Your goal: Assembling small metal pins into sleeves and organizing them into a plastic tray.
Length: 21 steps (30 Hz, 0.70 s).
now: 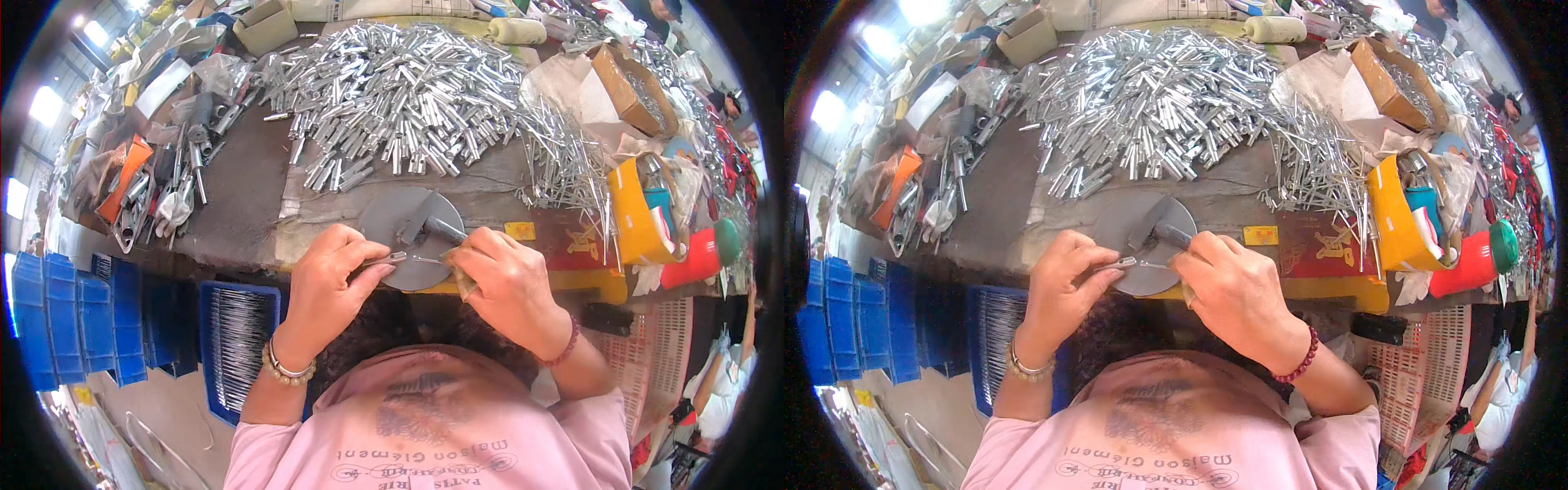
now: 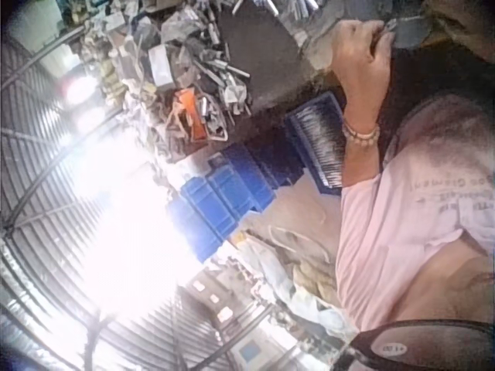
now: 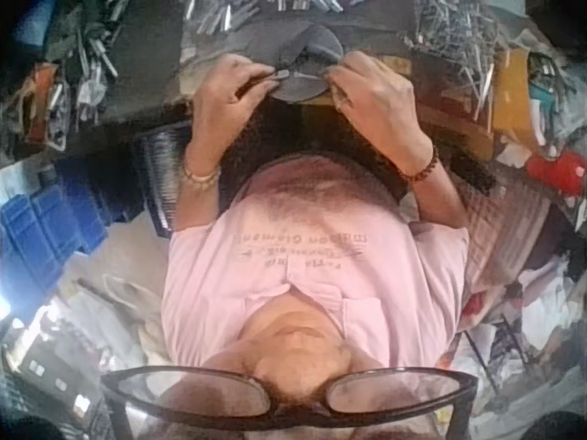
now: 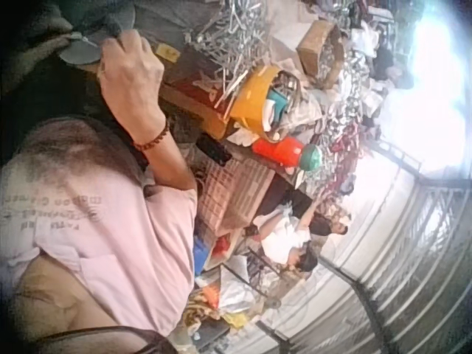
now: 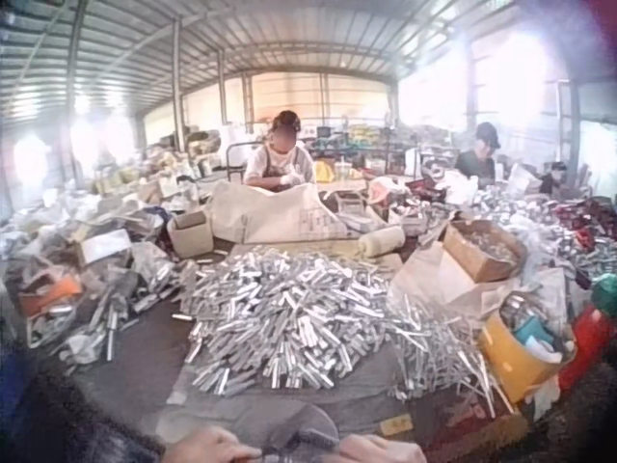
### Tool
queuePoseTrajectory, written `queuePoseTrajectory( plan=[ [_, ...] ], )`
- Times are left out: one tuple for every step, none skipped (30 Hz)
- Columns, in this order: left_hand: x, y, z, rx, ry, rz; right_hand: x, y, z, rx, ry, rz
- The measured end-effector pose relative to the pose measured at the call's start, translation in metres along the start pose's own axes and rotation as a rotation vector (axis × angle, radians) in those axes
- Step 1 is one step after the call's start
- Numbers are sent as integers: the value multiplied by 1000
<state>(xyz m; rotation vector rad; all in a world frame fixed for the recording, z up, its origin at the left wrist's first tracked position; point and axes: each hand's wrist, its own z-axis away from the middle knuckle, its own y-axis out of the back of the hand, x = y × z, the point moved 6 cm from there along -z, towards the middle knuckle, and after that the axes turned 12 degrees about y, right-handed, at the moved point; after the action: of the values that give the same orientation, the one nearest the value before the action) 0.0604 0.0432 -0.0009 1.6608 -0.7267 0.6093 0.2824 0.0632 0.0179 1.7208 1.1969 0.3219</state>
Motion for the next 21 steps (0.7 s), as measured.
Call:
queuePoseTrajectory(
  plan=[
    [0,0,0,21,-26,-10,-1,-2,-1,-1,2,-3],
    [1,1,0,22,-24,-11,-2,-4,-2,-19,1,2],
    [1,1,1,-1,-12,-1,-2,-6,-2,-37,0,6],
    [1,1,1,-24,-1,9,-3,-7,-3,-38,1,5],
    [1,0,1,-23,1,9,-3,-8,-4,-39,5,12],
    [2,-1,0,-16,-8,0,-3,-8,-4,-39,8,19],
    [3,-1,0,-9,-17,-9,-4,-8,-4,-40,9,18],
    [3,-1,0,-9,-15,-9,-4,-8,-4,-39,11,21],
    [4,0,0,-32,-5,4,-5,-7,-4,-38,12,24],
    [4,0,0,-55,5,17,-4,-7,-4,-38,11,23],
    [4,0,1,-56,7,16,-4,-7,-5,-41,19,19],
    [2,-1,1,-75,37,40,-5,-6,-5,-45,27,16],
    [1,-2,2,-94,68,65,-5,-6,-5,-46,25,16],
    [1,-2,3,-96,68,64,-5,-5,-5,-43,30,10],
    [1,-2,2,-98,92,88,-5,-5,-5,-40,35,6],
    [0,-3,2,-101,116,111,-4,-5,-4,-40,33,7],
    [-1,-4,2,-103,115,111,-3,-6,-4,-38,39,-3],
    [-2,-5,3,-86,98,104,-3,-6,-4,-36,46,-13],
    [-2,-5,3,-70,80,97,-3,-5,-4,-36,45,-14],
    [-4,-6,4,-71,81,96,-3,-5,-6,-45,47,-24],
    [-4,-6,4,-59,72,100,-3,-5,-6,-55,48,-33]
  ],
)
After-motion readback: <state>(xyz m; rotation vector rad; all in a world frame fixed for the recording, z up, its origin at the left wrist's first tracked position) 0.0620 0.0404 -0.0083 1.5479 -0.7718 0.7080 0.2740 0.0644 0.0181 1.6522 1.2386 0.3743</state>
